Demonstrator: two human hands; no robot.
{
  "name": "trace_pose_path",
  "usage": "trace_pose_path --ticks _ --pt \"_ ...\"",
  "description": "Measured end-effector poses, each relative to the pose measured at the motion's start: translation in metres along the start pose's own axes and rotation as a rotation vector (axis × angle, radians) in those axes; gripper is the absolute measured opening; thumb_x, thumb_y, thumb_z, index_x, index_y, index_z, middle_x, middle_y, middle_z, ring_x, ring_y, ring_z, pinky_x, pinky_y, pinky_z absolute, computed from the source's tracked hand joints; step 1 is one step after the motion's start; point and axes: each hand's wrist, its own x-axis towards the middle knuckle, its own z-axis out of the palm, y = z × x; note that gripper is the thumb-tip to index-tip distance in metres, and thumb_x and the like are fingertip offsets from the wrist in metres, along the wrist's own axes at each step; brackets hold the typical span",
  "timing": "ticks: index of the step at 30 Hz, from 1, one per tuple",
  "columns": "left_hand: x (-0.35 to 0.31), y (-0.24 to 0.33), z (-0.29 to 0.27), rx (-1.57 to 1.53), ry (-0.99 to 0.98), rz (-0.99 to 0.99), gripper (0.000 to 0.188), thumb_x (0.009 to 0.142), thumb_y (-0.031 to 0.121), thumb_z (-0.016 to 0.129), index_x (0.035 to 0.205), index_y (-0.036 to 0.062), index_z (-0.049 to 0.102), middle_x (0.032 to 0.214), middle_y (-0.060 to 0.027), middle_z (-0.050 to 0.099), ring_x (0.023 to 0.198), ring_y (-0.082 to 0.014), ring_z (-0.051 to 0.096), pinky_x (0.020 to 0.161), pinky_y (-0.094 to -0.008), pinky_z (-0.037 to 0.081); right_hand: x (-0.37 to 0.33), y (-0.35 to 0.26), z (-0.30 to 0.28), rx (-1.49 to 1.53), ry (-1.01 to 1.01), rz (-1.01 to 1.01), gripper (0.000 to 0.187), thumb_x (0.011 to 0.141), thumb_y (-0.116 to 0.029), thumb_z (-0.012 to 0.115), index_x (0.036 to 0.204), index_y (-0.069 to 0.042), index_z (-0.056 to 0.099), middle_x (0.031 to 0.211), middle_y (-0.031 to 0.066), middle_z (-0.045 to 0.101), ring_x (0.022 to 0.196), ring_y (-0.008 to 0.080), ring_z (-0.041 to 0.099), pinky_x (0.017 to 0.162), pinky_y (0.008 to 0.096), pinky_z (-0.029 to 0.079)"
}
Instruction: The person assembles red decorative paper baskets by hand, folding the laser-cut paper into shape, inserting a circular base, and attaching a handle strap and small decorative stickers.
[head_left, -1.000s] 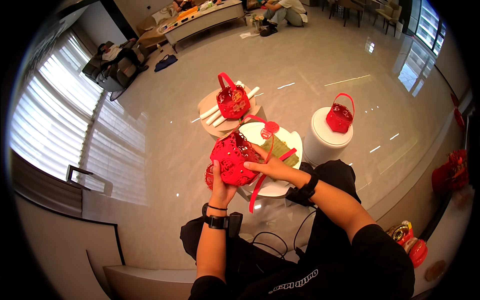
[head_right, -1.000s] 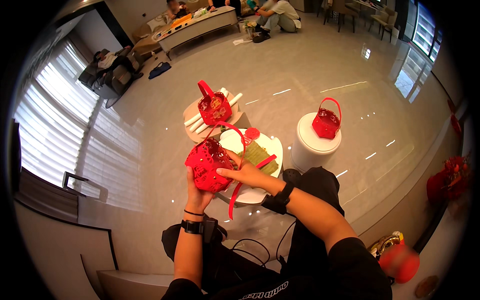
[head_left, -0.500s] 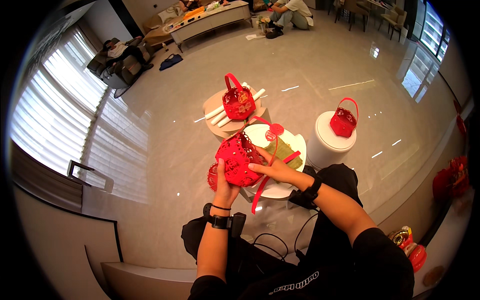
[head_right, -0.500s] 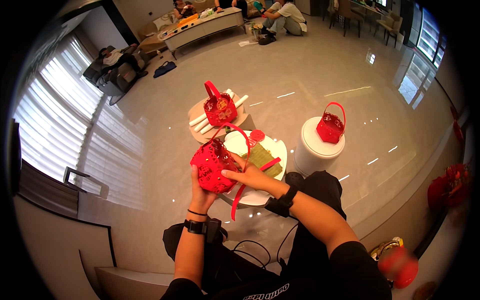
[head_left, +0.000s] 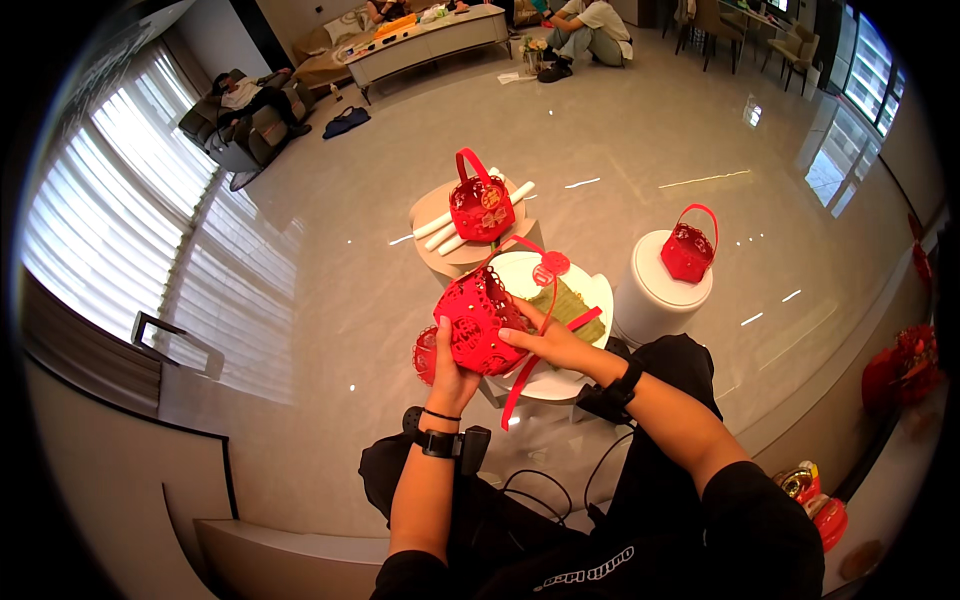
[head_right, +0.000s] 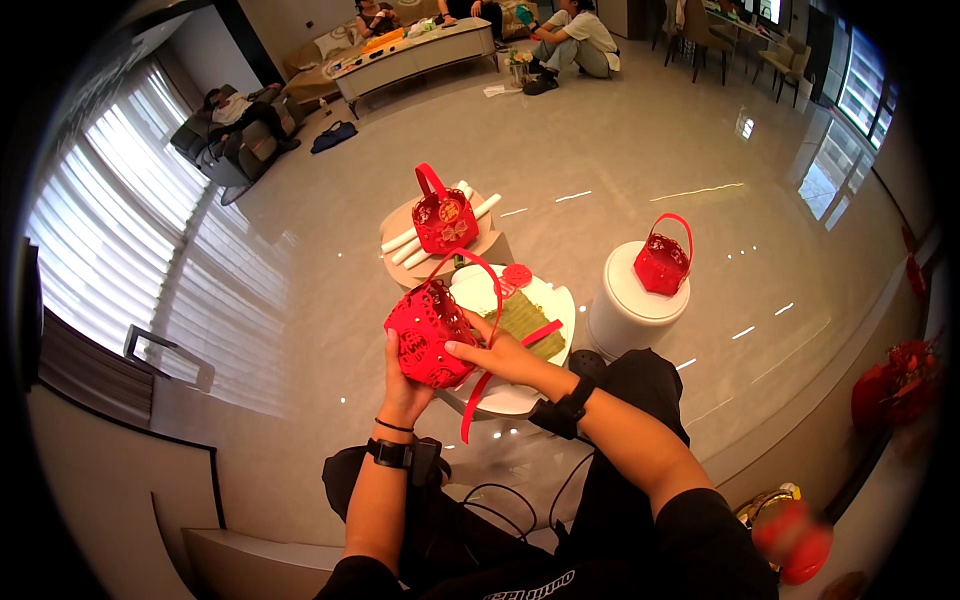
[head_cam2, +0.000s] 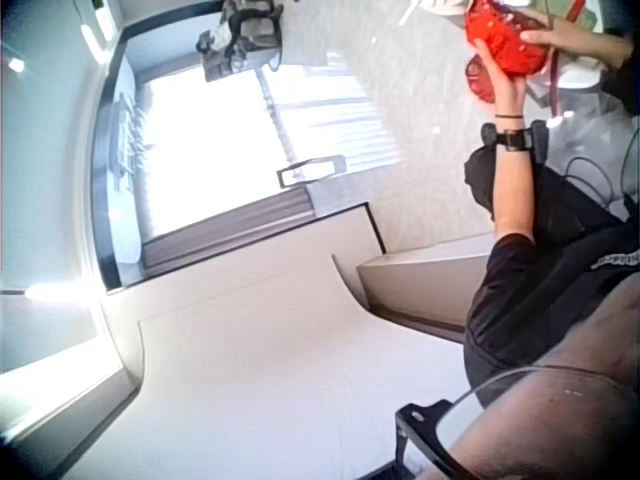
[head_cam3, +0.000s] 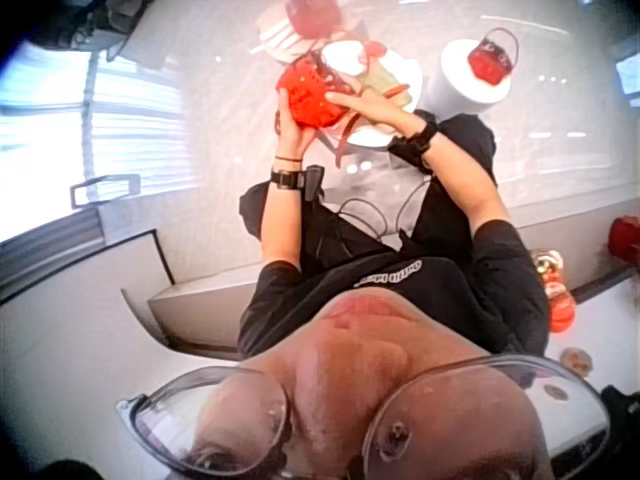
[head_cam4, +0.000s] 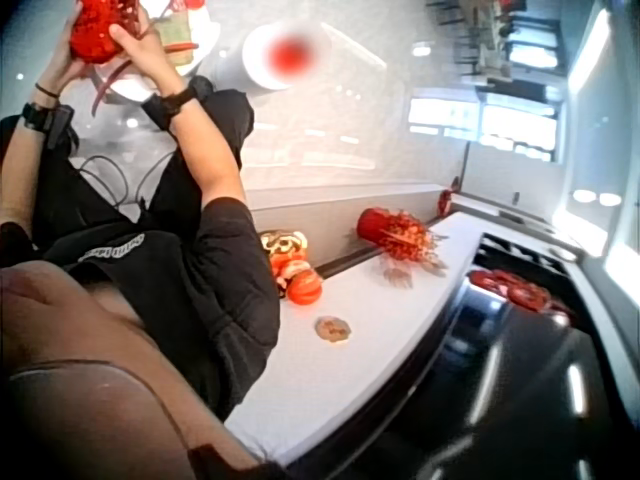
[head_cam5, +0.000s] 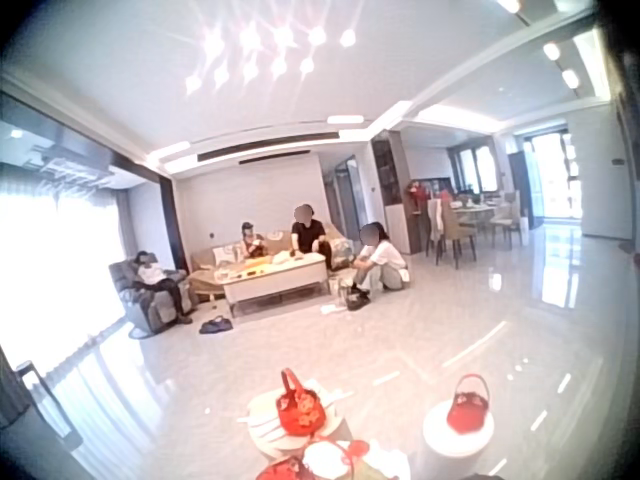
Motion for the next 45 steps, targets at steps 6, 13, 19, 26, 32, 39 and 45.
trace_pose_path --ticks 6,13,19,26,32,39,45 --pt "0.000 0.001 0.003 0.011 -0.003 -0.006 0.070 0.097 0.057 0.043 0.143 0.0056 0.037 0.140 -0.0138 0.050 0.126 -0.0264 0.052 0.108 -0.0427 0.042 0.000 0.001 -0.001 -0.014 0.001 0.006 0.071 0.093 -0.032 0.066 0.149 -0.006 0.033 0.132 0.0084 0.057 0.116 0.0138 0.055 0.099 0.0293 0.044" --pt "0.000 0.001 0.002 0.008 -0.007 -0.002 0.070 0.097 0.057 0.043 0.143 0.0052 0.037 0.140 -0.0138 0.050 0.126 -0.0264 0.053 0.107 -0.0425 0.042 0.000 -0.001 0.000 -0.018 -0.003 0.005 0.070 0.093 -0.031 0.066 0.149 -0.006 0.032 0.132 0.0087 0.056 0.118 0.0141 0.054 0.100 0.0294 0.043" --pt "0.001 0.000 0.000 -0.001 -0.003 -0.010 0.069 0.097 0.057 0.043 0.142 0.0051 0.038 0.139 -0.0136 0.051 0.126 -0.0260 0.053 0.108 -0.0424 0.042 -0.002 -0.005 0.001 -0.007 -0.004 0.012 0.070 0.094 -0.030 0.065 0.150 -0.005 0.031 0.134 0.0089 0.055 0.119 0.0140 0.053 0.101 0.0296 0.042" --pt "0.000 0.000 0.002 0.004 0.002 0.002 0.069 0.097 0.057 0.043 0.142 0.0054 0.039 0.139 -0.0134 0.052 0.125 -0.0259 0.053 0.107 -0.0425 0.042 -0.001 -0.004 -0.001 -0.021 -0.043 0.022 0.072 0.096 -0.028 0.062 0.152 -0.005 0.025 0.141 0.0080 0.047 0.124 0.0138 0.048 0.104 0.0294 0.039" --pt "0.000 0.000 0.002 0.016 0.000 0.006 0.071 0.097 0.060 0.040 0.144 0.0065 0.037 0.141 -0.0124 0.050 0.127 -0.0251 0.051 0.108 -0.0419 0.042 -0.001 -0.009 0.000 -0.007 -0.026 0.030 0.064 0.100 -0.031 0.054 0.151 -0.004 0.026 0.143 0.0079 0.045 0.127 0.0146 0.046 0.106 0.0305 0.037" --pt "0.008 0.008 -0.016 0.255 0.056 0.095 0.086 0.093 0.073 0.024 0.151 0.0105 0.027 0.148 -0.0127 0.042 0.139 -0.0261 0.035 0.115 -0.0467 0.022 0.004 -0.007 -0.016 0.363 0.185 0.268 0.053 0.105 -0.043 0.031 0.143 -0.008 0.042 0.129 0.0051 0.057 0.112 0.0134 0.058 0.092 0.0322 0.047" --pt "-0.028 0.085 0.052 0.368 -0.038 0.524 0.098 0.086 0.080 0.021 0.153 0.0094 0.021 0.146 -0.0205 0.041 0.141 -0.0316 0.030 0.117 -0.0474 0.013 0.006 -0.013 -0.062 0.615 0.342 0.145 0.051 0.104 -0.040 0.039 0.140 -0.006 0.046 0.124 0.0082 0.062 0.115 0.0179 0.059 0.098 0.0345 0.048"
